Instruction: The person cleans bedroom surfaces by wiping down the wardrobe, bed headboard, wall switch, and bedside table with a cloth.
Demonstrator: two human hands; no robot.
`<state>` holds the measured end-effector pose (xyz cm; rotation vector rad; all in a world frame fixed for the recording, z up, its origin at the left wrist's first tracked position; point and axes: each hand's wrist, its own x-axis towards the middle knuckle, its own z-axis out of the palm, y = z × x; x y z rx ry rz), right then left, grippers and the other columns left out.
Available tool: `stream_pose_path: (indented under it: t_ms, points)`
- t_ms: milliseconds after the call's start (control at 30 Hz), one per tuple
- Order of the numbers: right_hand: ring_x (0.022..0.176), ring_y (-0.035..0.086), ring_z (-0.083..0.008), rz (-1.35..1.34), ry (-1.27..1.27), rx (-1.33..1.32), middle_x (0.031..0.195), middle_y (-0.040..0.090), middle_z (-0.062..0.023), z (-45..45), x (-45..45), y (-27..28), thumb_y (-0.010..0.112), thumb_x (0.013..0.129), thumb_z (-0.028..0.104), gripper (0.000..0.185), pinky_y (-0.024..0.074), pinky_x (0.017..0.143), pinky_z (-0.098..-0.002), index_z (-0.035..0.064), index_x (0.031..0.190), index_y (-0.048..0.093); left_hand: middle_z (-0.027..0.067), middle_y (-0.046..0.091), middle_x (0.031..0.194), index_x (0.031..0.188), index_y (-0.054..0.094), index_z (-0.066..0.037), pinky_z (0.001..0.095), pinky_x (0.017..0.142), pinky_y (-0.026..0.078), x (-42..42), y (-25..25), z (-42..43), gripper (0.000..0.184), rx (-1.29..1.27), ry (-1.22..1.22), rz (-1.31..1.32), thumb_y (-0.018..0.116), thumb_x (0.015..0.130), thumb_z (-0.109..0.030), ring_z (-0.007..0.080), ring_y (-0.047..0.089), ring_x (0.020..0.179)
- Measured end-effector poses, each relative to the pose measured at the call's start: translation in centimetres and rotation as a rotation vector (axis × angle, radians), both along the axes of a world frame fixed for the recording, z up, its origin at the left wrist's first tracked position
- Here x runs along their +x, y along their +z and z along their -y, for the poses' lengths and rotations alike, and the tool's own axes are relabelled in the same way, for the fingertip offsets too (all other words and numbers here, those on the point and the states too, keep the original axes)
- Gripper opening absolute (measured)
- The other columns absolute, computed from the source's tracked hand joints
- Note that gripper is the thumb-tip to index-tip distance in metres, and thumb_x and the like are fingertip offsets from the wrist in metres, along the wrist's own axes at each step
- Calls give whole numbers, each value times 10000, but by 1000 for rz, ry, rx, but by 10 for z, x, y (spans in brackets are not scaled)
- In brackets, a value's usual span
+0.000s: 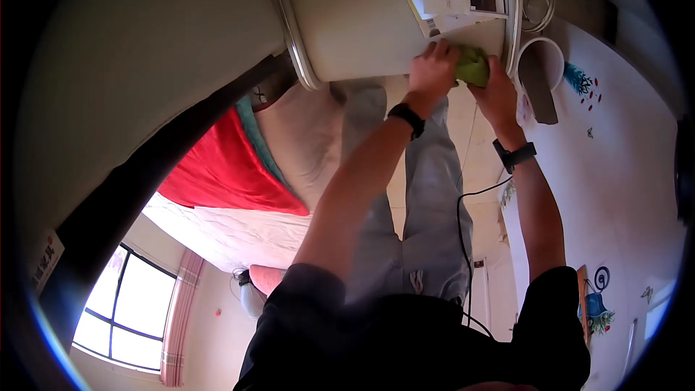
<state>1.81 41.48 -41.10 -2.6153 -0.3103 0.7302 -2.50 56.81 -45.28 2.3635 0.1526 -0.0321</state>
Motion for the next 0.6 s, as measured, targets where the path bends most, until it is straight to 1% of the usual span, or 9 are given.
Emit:
stream_pose_path:
  t_ms: [133,200,300,367,400,500,600]
  points:
    - [931,612,-405,15,-37,4,1050,611,-155,6,-6,-5,768,722,191,532,518,718,-480,86,1145,463,79,556,930,883,602,-102,395,628,543,0,1,7,193,-19,0,-43,627,700,-48,271,606,873]
    - [921,615,-404,18,-49,22,1053,610,-153,-5,-10,-6,774,716,190,542,520,716,-481,84,1147,463,78,556,932,888,602,-101,397,627,543,-5,0,-5,192,-35,-1,-28,625,705,-49,273,604,878]
    - [897,621,-401,-17,-48,35,1054,606,-155,-32,-20,-5,788,699,187,563,524,704,-484,82,1147,462,80,559,936,905,602,-102,396,640,543,-17,-2,-30,207,37,-30,-45,626,706,-50,276,600,884]
    - [879,626,-398,-62,-37,5,1049,603,-159,-52,-27,-9,799,684,184,582,528,694,-484,83,1147,460,82,568,957,922,603,-102,400,657,544,-31,-3,-51,231,45,-29,-76,649,700,-58,286,600,906]
    - [857,635,-385,-20,3,41,1051,598,-167,-60,-34,-15,810,668,201,574,534,681,-474,83,1121,477,84,572,968,930,604,-102,401,666,544,-38,-2,-62,243,48,-34,-90,661,697,-61,291,599,917]
    - [886,629,-407,-74,63,95,1071,614,-172,-101,-43,-10,798,689,170,564,525,712,-477,72,1137,471,85,582,988,963,603,-106,414,685,544,-57,13,-97,296,52,43,-137,700,684,-74,305,597,944]
    - [889,635,-395,-119,119,151,1093,606,-170,-131,-63,-38,795,689,163,559,530,707,-469,72,1135,471,80,595,1027,1006,596,-97,421,780,529,-73,29,-124,479,150,114,-312,820,583,-110,319,583,1007]
